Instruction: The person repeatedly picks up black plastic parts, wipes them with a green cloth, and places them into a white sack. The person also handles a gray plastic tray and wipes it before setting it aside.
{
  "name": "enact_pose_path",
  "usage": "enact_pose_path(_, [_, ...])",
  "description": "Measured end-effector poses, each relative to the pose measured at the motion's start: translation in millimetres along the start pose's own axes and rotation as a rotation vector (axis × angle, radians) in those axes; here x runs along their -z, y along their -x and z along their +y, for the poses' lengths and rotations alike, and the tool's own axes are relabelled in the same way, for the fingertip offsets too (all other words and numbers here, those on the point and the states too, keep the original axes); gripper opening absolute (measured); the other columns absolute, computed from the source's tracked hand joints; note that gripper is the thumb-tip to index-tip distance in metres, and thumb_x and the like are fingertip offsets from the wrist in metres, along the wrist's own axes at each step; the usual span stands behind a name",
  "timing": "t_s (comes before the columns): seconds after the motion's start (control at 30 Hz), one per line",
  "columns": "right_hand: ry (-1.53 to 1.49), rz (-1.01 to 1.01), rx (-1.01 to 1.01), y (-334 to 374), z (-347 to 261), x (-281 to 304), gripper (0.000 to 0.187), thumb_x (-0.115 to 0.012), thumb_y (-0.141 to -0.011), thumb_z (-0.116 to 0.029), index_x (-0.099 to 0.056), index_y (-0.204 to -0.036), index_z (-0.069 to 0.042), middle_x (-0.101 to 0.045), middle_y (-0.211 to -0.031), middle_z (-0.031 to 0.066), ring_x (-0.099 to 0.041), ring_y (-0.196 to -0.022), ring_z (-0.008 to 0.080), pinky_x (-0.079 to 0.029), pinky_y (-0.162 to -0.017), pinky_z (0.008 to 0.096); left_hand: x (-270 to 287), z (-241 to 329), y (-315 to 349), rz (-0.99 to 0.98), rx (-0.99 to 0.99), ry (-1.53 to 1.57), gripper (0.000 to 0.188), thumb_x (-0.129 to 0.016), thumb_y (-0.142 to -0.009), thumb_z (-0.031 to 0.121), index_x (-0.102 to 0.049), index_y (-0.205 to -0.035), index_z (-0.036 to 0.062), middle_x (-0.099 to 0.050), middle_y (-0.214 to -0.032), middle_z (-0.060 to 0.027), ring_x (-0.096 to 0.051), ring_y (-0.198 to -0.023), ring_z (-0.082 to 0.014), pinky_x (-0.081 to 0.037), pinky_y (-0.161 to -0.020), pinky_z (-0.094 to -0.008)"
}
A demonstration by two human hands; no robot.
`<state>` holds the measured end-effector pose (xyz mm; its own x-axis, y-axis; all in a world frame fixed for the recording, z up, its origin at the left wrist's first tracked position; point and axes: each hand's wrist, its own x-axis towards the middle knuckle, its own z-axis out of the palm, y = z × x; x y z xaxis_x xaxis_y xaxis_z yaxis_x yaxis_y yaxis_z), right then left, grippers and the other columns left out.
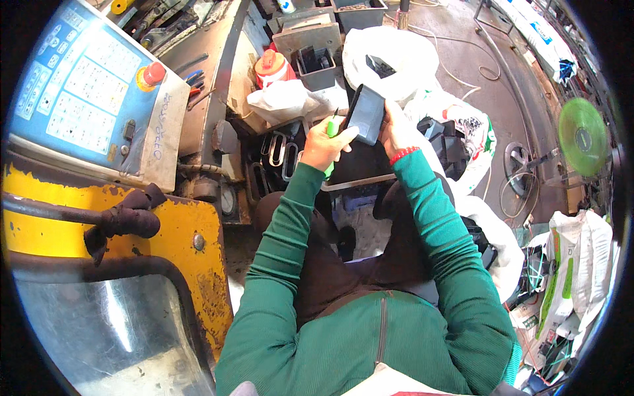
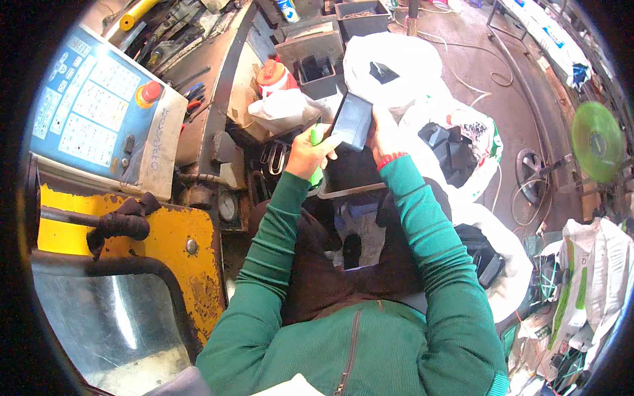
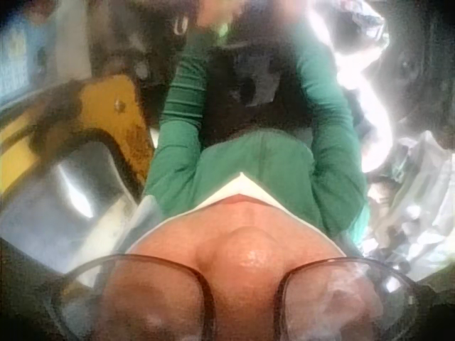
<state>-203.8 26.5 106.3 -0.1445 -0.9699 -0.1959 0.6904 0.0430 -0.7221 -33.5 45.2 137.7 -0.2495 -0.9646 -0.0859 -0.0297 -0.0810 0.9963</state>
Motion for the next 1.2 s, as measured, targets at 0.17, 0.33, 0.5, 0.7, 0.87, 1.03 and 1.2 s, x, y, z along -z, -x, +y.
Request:
enact_pose_path(0.17, [0.193,-0.304,0.043,11,-33,20,0.05,-0.055,-0.085,-0.039,-0.05,-0.122,-0.006,-0.057,-0.115,0.0062,-0.055,-0.102,0.0203,-0.044,-0.088,0.0386,23,22,-3,0.032,-0.094,0.096,0.033,-0.073,-0.077,0.017,-0.062,-0.105,0.0029,-0.057,-0.07,0.0021,-0.051,-0.054,-0.0044,-0.036,-0.042,-0.0181])
enact_pose_path(0.33, [0.437,-0.555,0.048,35,-40,3,0.053,-0.066,-0.083,-0.017,-0.044,-0.13,-0.005,-0.054,-0.12,0.0078,-0.052,-0.108,0.0199,-0.043,-0.093,0.0382,36,31,5,-0.116,-0.057,-0.026,0.035,-0.072,-0.078,0.018,-0.061,-0.107,0.0024,-0.057,-0.07,0.0018,-0.051,-0.055,-0.0046,-0.038,-0.044,-0.0188])
enact_pose_path(0.5, [0.452,-0.461,-0.03,49,-45,-2,0.047,-0.067,-0.081,-0.009,-0.05,-0.125,-0.004,-0.06,-0.111,0.0071,-0.057,-0.1,0.0171,-0.053,-0.08,0.0309,23,28,10,0.022,-0.158,0.102,0.028,-0.07,-0.081,0.016,-0.062,-0.104,0.0013,-0.063,-0.075,-0.0029,-0.053,-0.055,-0.0057,-0.04,-0.044,-0.0196])
enact_pose_path(0.7, [0.429,-0.425,0.08,60,-45,2,0.044,-0.066,-0.082,-0.008,-0.053,-0.123,-0.003,-0.061,-0.109,0.0072,-0.057,-0.097,0.0152,-0.046,-0.087,0.0289,23,19,1,0.062,-0.267,-0.004,0.017,-0.067,-0.083,0.016,-0.063,-0.093,0.0031,-0.063,-0.071,-0.0031,-0.055,-0.054,-0.0066,-0.042,-0.047,-0.0197])
enact_pose_path(0.87, [0.562,-0.317,0.325,57,-42,4,0.044,-0.067,-0.08,-0.006,-0.055,-0.123,-0.004,-0.063,-0.108,0.0044,-0.056,-0.097,0.0113,-0.043,-0.087,0.0253,34,10,-14,0.419,-0.295,-0.424,0.043,-0.064,-0.083,0.036,-0.053,-0.106,0.0014,-0.063,-0.082,-0.012,-0.063,-0.077,-0.0244,-0.05,-0.069,-0.0341])
enact_pose_path(1.03, [0.646,-0.175,0.368,58,-40,1,0.044,-0.065,-0.08,-0.005,-0.056,-0.123,-0.004,-0.063,-0.11,0.0045,-0.056,-0.098,0.0114,-0.042,-0.089,0.026,-21,40,25,0.142,-0.302,-0.418,0.06,-0.053,-0.09,0.036,-0.029,-0.132,0.0003,-0.061,-0.085,-0.0191,-0.062,-0.078,-0.0323,-0.048,-0.07,-0.0403])
enact_pose_path(1.2, [0.582,-0.211,0.384,65,-34,-4,0.048,-0.063,-0.081,-0.002,-0.052,-0.128,-0.006,-0.063,-0.109,0.0063,-0.057,-0.097,0.0128,-0.045,-0.087,0.0262,-52,26,33,0.075,-0.369,-0.551,0.067,-0.054,-0.091,0.025,-0.017,-0.14,-0.003,-0.059,-0.074,-0.0143,-0.061,-0.066,-0.0274,-0.047,-0.062,-0.0369])
